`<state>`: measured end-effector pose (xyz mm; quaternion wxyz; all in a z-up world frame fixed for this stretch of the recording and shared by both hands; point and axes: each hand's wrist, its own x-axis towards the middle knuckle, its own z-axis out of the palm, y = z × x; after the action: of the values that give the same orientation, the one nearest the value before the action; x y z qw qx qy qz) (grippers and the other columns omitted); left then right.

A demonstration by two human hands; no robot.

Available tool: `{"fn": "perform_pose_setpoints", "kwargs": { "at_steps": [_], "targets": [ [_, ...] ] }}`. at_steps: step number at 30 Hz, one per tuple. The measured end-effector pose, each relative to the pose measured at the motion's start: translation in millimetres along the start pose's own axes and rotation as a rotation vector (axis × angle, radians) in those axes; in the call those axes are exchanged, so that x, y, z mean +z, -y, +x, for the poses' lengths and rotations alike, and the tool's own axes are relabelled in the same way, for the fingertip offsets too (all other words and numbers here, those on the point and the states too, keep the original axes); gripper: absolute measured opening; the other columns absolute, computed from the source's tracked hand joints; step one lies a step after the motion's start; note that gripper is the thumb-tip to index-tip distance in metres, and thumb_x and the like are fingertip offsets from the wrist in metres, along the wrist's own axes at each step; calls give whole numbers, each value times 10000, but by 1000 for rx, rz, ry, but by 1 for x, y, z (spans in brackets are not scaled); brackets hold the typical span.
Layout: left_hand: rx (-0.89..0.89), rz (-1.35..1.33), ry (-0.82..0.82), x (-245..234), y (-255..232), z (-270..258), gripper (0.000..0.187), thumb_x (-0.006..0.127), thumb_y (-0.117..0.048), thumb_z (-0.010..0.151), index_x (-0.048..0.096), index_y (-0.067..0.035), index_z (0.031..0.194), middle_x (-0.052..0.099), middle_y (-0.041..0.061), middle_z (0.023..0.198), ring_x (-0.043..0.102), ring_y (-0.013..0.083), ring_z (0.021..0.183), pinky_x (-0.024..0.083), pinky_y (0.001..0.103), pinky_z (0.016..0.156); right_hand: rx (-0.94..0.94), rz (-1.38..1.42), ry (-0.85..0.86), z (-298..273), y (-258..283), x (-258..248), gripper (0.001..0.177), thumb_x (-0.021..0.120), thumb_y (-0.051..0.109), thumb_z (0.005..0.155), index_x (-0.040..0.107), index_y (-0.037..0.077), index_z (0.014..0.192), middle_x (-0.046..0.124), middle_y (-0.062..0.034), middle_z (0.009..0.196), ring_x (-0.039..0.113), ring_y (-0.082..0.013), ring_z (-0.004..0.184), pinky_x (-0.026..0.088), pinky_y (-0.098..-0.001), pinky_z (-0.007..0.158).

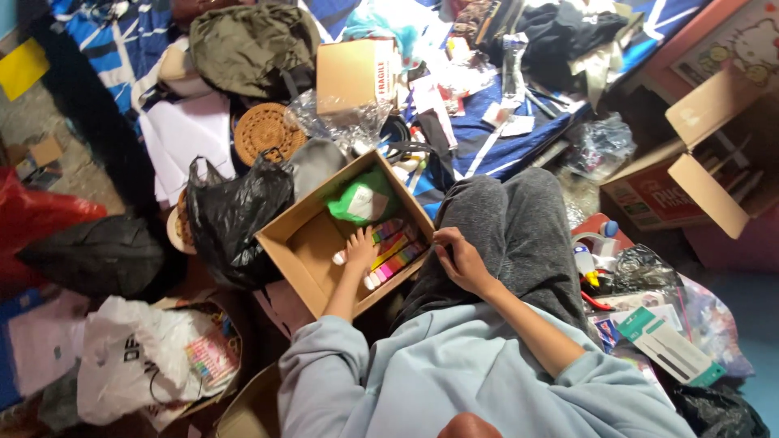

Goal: The person sits on the floor and packs various items into a cardboard box. They place a green plastic bag, colorful markers, a black plastic bag, a small box, and a tube into the box.

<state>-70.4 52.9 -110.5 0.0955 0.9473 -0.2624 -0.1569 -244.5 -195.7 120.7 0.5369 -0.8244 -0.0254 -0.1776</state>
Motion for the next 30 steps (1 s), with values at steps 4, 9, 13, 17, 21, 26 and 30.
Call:
{"fn": "perform_pose_setpoints", "kwargs": {
  "at_steps": [4, 9, 13, 17, 21, 26, 30],
  "targets": [
    [-21, 51, 5, 6, -18, 2, 791, 687, -417, 868, 351, -37, 1475, 384, 203, 1482, 404, 431, 1284, 328, 574, 1067, -19, -12, -32, -3, -6, 2, 304, 607, -5, 995, 467, 36, 1261, 622, -144, 1090, 702, -266, 964, 556, -343, 854],
    [-27, -29, -107, 4, -26, 2, 726, 613, -274, 885, 390, 10, 1515, 437, 183, 1499, 457, 407, 1284, 352, 552, 1132, -134, 47, -65, 1, 1, -3, 265, 583, -24, 1007, 453, 35, 1230, 610, -160, 1085, 663, -306, 951, 541, -358, 856],
    [-14, 19, -90, -2, -31, 6, 736, 615, -263, 884, 395, -20, 1543, 414, 213, 1516, 443, 427, 1281, 347, 556, 1132, -153, 98, -70, 2, 0, -5, 266, 570, -35, 1010, 450, 33, 1239, 606, -164, 1073, 650, -301, 924, 534, -359, 844],
    [-74, 121, 95, -3, -29, 6, 796, 658, -416, 874, 360, -106, 1544, 291, 222, 1572, 345, 464, 1346, 276, 599, 1137, -114, 102, -57, -3, 1, -3, 264, 577, -32, 1003, 472, 36, 1236, 615, -157, 1044, 655, -293, 891, 539, -355, 815],
    [-88, 268, 296, -19, -25, 9, 950, 722, -667, 807, 342, -207, 1547, 172, 197, 1635, 214, 480, 1457, 176, 663, 1167, -98, 61, -47, -1, -8, -5, 256, 588, -13, 1001, 488, 45, 1229, 619, -148, 1032, 671, -294, 888, 542, -355, 804],
    [22, 253, 322, -38, -21, -22, 1337, 850, -771, 502, 304, -173, 1565, 229, 222, 1616, 307, 471, 1391, 266, 602, 1133, -70, 62, -36, -5, -5, -5, 245, 604, -1, 990, 507, 43, 1211, 632, -142, 1023, 681, -292, 862, 547, -358, 779],
    [171, 209, 104, -39, -24, -31, 1485, 921, -726, 317, 355, -48, 1511, 375, 238, 1537, 436, 442, 1301, 367, 543, 1088, -97, 38, -20, -1, -3, -6, 252, 617, 6, 980, 505, 37, 1203, 643, -147, 1023, 682, -303, 851, 546, -365, 768]
  ]
}}
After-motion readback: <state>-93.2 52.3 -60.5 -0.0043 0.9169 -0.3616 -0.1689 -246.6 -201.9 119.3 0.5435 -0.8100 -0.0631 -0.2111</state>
